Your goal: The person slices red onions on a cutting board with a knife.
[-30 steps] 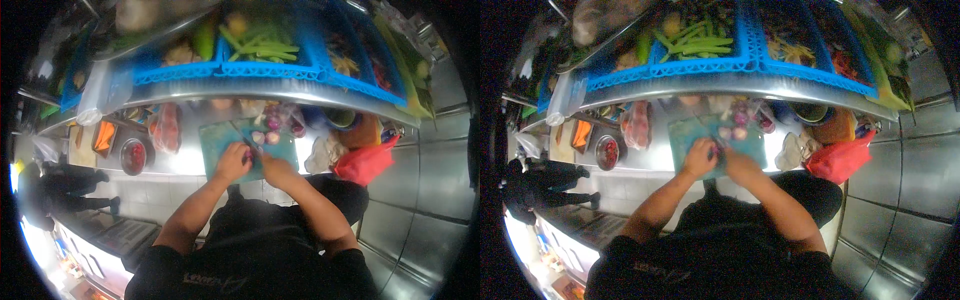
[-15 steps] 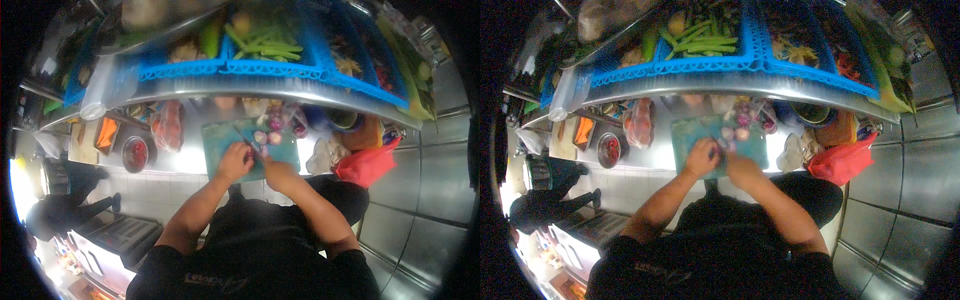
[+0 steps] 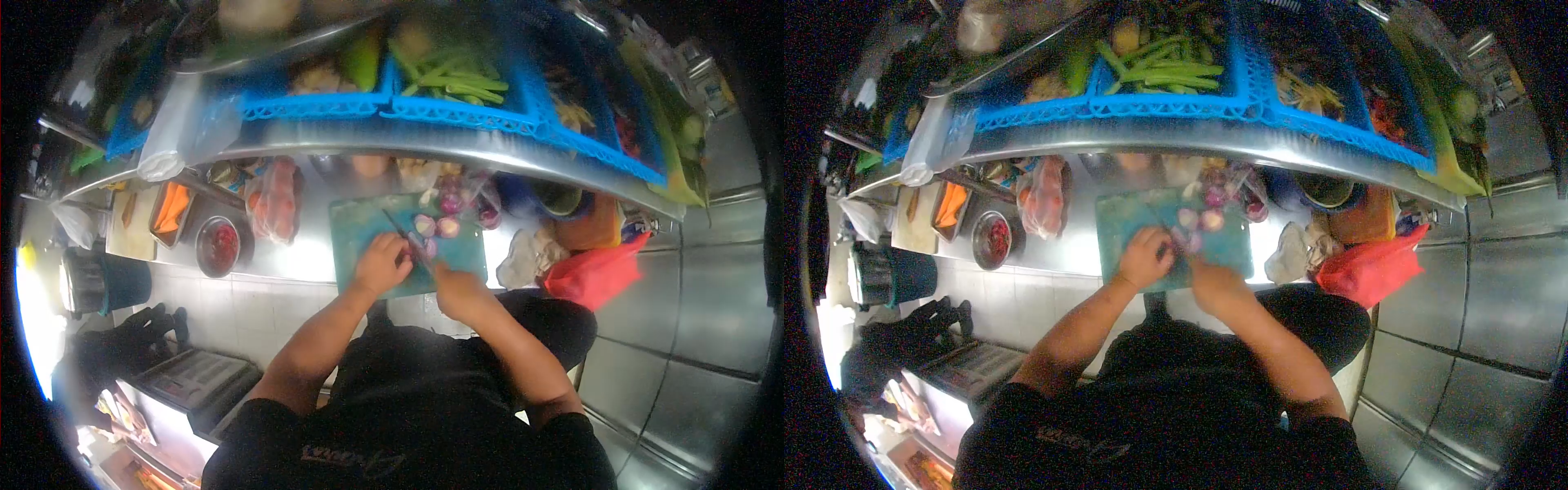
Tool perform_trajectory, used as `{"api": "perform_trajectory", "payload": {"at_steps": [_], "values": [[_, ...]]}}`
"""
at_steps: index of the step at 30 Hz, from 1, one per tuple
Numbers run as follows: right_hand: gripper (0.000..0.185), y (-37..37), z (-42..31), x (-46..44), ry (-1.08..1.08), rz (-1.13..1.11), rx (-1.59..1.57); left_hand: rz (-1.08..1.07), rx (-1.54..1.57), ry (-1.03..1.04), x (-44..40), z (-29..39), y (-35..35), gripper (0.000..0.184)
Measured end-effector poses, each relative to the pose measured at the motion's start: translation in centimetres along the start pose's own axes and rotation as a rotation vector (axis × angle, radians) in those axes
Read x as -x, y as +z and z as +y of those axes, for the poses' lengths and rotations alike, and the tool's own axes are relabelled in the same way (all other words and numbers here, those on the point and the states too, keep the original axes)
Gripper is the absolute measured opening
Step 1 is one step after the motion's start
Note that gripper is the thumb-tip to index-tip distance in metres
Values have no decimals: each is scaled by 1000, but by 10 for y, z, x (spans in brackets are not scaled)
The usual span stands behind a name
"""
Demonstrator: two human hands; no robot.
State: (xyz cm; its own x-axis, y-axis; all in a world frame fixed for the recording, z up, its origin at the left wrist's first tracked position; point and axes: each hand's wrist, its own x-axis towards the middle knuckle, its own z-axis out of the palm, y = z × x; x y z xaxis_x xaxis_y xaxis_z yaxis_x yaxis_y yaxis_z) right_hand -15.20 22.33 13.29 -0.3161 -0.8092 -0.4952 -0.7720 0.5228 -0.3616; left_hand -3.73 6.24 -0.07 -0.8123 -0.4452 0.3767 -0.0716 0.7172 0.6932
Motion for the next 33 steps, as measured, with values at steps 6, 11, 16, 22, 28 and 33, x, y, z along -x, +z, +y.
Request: {"api": "perform_trajectory", "payload": {"at_steps": [6, 11, 16, 22, 28, 33], "values": [[29, 62, 12, -24, 122, 49, -42, 4, -26, 12, -4, 0, -1, 22], [22, -3, -3, -17, 78, -64, -37, -5, -36, 29, 0, 1, -4, 25], [27, 20, -4, -2, 136, -77, -35, -7, -38, 40, 3, -6, 2, 28], [33, 46, 12, -29, 117, -42, -40, 25, -38, 48, 6, -7, 5, 28], [32, 1, 4, 4, 17, -90, -40, -17, -18, 1, 3, -1, 0, 16], [31, 19, -1, 8, 159, -139, -29, 4, -16, 10, 4, -2, 0, 14]]}}
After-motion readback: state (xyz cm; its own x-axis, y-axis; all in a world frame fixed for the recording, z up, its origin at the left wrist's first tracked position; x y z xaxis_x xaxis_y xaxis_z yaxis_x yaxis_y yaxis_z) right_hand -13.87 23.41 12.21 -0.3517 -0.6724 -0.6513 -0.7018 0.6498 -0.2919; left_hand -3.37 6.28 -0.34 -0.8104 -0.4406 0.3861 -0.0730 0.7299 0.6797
